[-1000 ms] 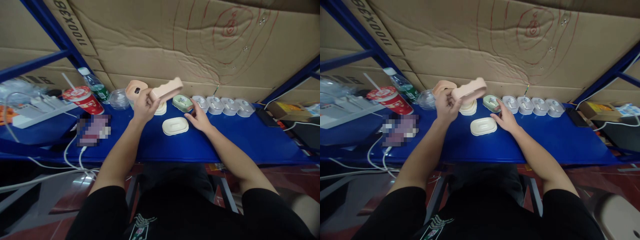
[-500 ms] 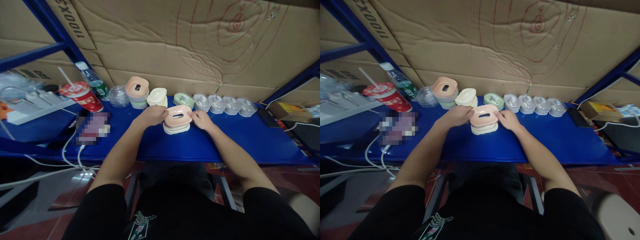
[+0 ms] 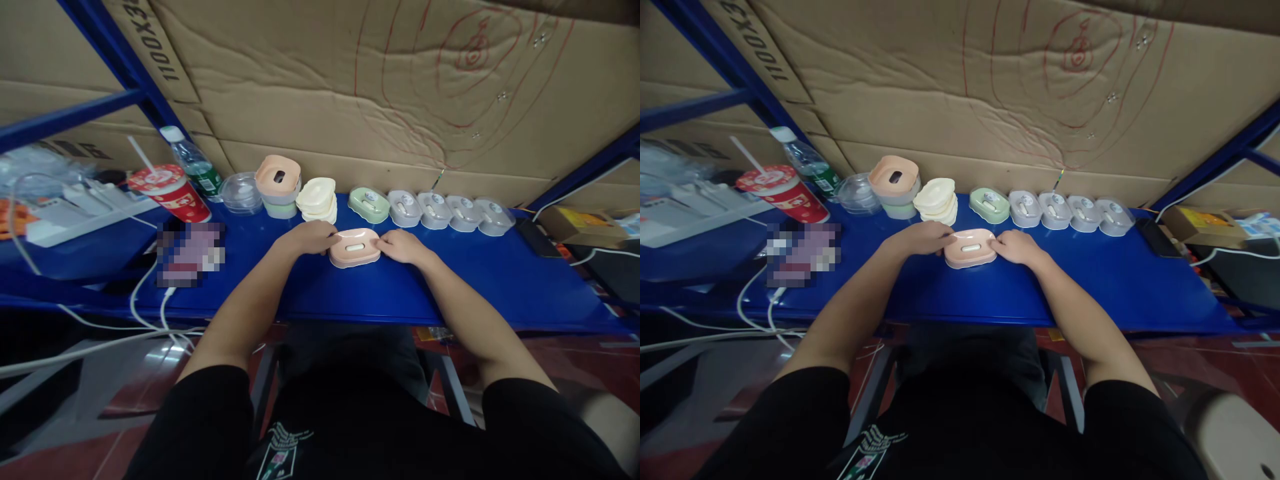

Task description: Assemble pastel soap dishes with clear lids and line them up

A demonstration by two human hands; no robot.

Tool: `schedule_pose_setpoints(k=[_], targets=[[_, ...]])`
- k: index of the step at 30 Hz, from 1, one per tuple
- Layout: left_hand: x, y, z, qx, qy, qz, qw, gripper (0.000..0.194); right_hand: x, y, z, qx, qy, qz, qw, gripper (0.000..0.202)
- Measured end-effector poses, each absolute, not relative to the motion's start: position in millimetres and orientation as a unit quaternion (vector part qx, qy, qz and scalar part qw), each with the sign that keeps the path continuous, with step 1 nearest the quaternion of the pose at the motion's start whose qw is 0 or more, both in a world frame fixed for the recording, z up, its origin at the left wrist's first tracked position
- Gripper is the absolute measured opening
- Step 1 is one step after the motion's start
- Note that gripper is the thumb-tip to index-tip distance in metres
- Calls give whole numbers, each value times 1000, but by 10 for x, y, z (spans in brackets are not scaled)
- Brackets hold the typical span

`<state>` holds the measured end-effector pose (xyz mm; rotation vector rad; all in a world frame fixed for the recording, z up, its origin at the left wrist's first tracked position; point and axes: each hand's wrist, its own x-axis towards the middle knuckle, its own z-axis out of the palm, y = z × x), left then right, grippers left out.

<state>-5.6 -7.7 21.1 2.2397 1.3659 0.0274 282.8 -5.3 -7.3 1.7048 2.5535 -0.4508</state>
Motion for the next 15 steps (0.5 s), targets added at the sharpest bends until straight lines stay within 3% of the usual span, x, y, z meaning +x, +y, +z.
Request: schedule_pose_setpoints(k=[3, 6, 8, 10, 15], targets=[[-258, -30, 323, 795, 546, 159, 212, 37, 2833, -62, -59, 548, 821, -161, 10, 71], [-621, 33, 439, 633, 645, 427, 18, 30, 2834, -73, -47, 540, 824, -169, 0, 74], [-895, 66, 472, 512, 690, 505, -80, 27, 2829, -81, -37, 537, 826, -169, -2, 74], [-1131, 88, 457, 460, 740, 481, -98, 28, 2821, -90, -25, 537, 827, -168, -2, 72], [-1363, 171, 295, 469, 832, 291, 55, 34, 2810, -112, 6, 538, 826, -168, -2, 68]])
